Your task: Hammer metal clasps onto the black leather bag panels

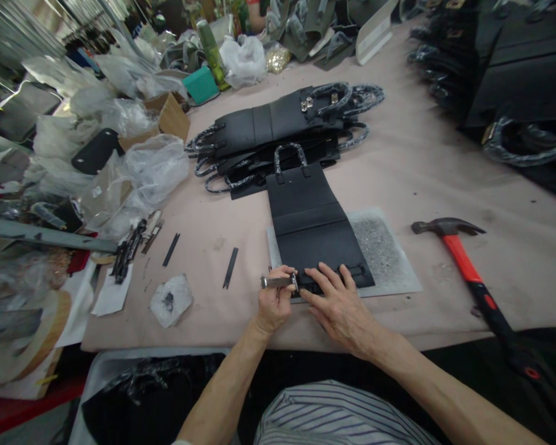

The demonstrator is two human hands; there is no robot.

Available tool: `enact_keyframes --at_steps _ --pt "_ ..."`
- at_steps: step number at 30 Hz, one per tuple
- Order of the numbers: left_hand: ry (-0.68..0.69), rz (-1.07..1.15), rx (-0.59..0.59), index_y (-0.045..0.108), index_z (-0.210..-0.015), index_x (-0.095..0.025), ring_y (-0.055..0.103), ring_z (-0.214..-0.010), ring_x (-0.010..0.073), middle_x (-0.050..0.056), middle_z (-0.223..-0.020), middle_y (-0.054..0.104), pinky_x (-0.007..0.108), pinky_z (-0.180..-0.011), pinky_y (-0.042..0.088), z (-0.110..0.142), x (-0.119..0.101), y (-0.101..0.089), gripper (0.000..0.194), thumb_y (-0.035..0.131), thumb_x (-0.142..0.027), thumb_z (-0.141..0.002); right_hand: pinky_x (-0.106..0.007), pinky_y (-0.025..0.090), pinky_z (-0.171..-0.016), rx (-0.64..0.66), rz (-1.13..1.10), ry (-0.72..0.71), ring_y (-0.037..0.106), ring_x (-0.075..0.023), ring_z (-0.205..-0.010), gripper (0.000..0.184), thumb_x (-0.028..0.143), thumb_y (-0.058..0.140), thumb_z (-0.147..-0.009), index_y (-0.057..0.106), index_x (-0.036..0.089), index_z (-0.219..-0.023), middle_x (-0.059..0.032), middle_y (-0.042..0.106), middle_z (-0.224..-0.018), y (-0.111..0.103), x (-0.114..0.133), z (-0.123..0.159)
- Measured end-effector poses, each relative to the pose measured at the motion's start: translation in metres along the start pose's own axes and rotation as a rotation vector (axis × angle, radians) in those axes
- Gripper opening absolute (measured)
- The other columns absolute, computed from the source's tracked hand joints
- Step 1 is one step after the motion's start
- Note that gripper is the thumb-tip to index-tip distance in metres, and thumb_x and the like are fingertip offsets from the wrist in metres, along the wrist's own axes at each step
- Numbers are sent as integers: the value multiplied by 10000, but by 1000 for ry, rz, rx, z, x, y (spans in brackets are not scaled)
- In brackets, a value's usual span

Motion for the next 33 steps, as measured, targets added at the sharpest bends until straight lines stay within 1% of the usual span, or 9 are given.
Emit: enact_keyframes --at_steps 3,5,10,14,16,19,23,28,33 --pt "-111 56 -27 585 -1035 -185 727 -1001 215 116 -1098 700 379 -898 603 3 6 0 118 517 -281 -1029 -674 181 -1176 -14 -5 -3 334 -386 -1458 365 306 577 -970 653 307 -1327 -120 469 -1542 0 0 1" --pt "-152 86 -41 585 -1031 -181 734 -987 216 122 -1110 693 366 -871 612 5 8 0 142 516 -305 -1033 -673 178 -1177 -16 -2 -14 322 -384 -1465 358 298 567 -972 658 303 -1318 -120 467 -1544 0 0 1" --pt "-184 132 -61 594 -1019 -178 737 -996 215 112 -1106 695 361 -884 610 5 8 0 138 545 -307 -1025 -690 175 -1180 -42 -18 -45 325 -380 -1465 346 270 542 -978 670 268 -1299 -140 481 -1530 -3 0 4" --pt "-230 193 -89 592 -1027 -180 749 -981 219 105 -1118 694 352 -864 614 6 11 1 119 559 -295 -1020 -693 173 -1186 -50 -38 -51 321 -374 -1471 342 247 545 -964 683 257 -1276 -141 470 -1543 -3 -2 6" --pt "-231 202 -90 591 -1029 -181 753 -973 222 106 -1116 695 356 -861 615 7 12 2 111 564 -288 -1016 -697 166 -1188 -47 -44 -51 322 -375 -1472 343 251 547 -962 685 259 -1276 -139 461 -1552 -2 -2 7" --pt "-186 164 -80 594 -1017 -185 748 -988 222 102 -1110 696 370 -892 608 7 10 1 75 577 -257 -1004 -701 160 -1190 -36 -45 -54 309 -378 -1480 347 256 554 -959 681 263 -1281 -135 455 -1559 -1 -2 7" --pt "-74 18 -50 595 -1009 -194 721 -1053 227 104 -1101 707 410 -967 581 5 2 1 36 576 -219 -992 -696 168 -1188 -27 -34 -46 325 -379 -1470 348 261 540 -967 676 245 -1286 -149 466 -1546 -3 0 6" --pt "16 -84 -41 588 -1024 -199 723 -1031 222 110 -1075 712 391 -921 603 0 -8 1 51 552 -225 -999 -689 174 -1180 -28 5 -41 349 -383 -1452 372 267 525 -969 663 249 -1314 -150 473 -1539 0 1 5" --pt "99 -166 -22 586 -1016 -195 714 -1029 213 93 -1041 708 384 -922 599 -5 -17 3 60 532 -179 -993 -691 166 -1180 -39 36 -32 347 -393 -1449 400 275 540 -958 647 249 -1342 -148 470 -1545 3 2 5"
Point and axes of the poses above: each hand's wrist, its own z-axis away from the middle knuckle, its own y-axis out of the palm, x = y × z, the point moved 6 cm from there along -z, towards the middle knuckle
